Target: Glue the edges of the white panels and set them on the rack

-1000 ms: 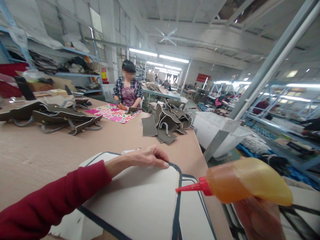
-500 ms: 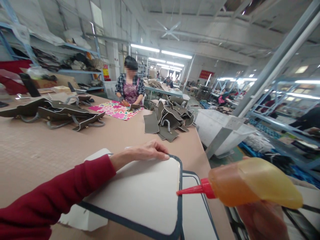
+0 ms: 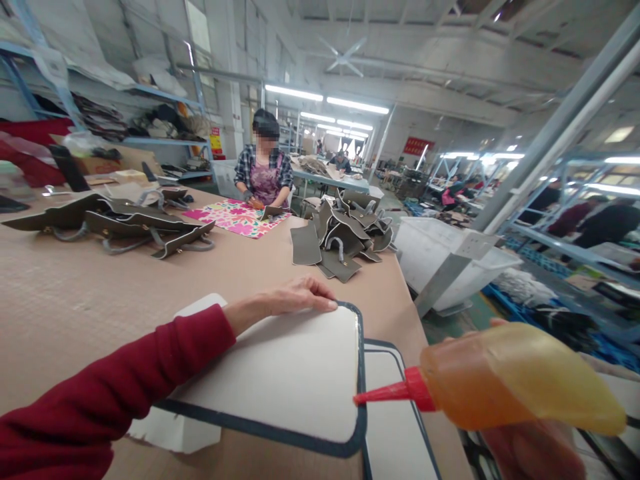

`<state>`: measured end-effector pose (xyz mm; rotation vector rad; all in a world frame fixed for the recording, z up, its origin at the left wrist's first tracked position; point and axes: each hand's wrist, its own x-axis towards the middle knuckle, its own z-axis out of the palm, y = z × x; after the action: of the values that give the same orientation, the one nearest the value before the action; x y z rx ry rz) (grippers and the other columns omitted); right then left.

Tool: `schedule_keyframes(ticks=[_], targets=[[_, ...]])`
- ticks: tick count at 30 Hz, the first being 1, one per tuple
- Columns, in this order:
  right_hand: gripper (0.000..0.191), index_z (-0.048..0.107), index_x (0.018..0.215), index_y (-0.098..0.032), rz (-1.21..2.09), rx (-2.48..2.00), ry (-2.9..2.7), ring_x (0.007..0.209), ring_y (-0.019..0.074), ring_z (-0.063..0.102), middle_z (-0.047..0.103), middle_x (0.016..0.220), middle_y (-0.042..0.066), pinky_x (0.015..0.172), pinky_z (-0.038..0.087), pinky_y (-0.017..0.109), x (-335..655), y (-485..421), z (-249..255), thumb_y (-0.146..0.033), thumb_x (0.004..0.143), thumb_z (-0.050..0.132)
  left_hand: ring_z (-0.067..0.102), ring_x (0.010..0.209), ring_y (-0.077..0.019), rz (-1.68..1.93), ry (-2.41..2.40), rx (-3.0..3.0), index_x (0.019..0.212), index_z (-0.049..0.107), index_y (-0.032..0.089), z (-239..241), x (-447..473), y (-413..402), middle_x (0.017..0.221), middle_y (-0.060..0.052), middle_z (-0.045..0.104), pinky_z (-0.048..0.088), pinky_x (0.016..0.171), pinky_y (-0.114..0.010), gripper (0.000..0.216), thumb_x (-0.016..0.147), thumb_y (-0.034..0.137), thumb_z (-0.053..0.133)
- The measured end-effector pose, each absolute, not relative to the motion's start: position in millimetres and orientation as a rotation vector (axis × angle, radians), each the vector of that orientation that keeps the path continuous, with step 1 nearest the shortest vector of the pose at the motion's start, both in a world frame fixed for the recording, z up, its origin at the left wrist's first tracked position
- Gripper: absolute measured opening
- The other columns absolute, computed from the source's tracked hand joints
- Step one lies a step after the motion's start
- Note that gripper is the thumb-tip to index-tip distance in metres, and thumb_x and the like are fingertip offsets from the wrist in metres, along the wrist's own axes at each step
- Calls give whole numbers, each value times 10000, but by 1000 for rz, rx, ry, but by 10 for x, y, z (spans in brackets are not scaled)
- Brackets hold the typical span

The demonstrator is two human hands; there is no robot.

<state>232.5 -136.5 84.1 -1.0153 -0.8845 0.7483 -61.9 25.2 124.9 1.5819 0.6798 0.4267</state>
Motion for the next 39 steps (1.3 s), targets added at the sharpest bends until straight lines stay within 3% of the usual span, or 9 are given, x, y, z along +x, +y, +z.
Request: schedule_keyframes(ticks=[4,13,20,26,29,39], targets=[[734,508,1235,-272,842,-1080,-816,918,279,623,658,1052,60,678,561,328,2298,-1397,864,-217,552,770,514,487,-77,459,728,1530,759,701,125,1244,-636,256,635,-5,649,364,454,-177,230,690,343,676],[708,556,1184,-254,759,-1071,-736,808,258,650,658,1040,66,663,559,302,2246,-1392,873,-274,513,781,548,496,-108,579,855,1419,735,709,119,1265,-673,268,638,-29,674,389,454,-196,276,617,368,714],[607,657,995,-235,603,-984,-663,596,162,633,691,863,59,553,529,200,2140,-1278,976,-286,417,835,545,464,-114,718,969,1273,694,684,121,1205,-682,308,578,-17,657,389,434,-204,317,544,392,750],[476,671,695,-213,479,-926,-489,512,155,610,675,663,6,529,546,236,2026,-1229,1074,-234,260,864,559,476,-120,850,966,1156,723,669,129,1026,-669,392,588,-16,660,405,445,-208,361,516,408,766],[479,658,646,-208,470,-917,-372,484,140,597,661,614,-22,489,540,223,1989,-1200,1100,-198,212,861,530,441,-103,912,957,1113,697,651,127,959,-655,412,549,-4,636,378,421,-198,360,511,410,772],[382,659,699,-199,449,-842,-603,515,146,607,664,624,-6,490,542,222,2004,-1152,1020,-150,365,839,528,445,-103,1022,898,982,660,607,134,869,-593,393,529,2,623,389,435,-204,319,516,366,771]])
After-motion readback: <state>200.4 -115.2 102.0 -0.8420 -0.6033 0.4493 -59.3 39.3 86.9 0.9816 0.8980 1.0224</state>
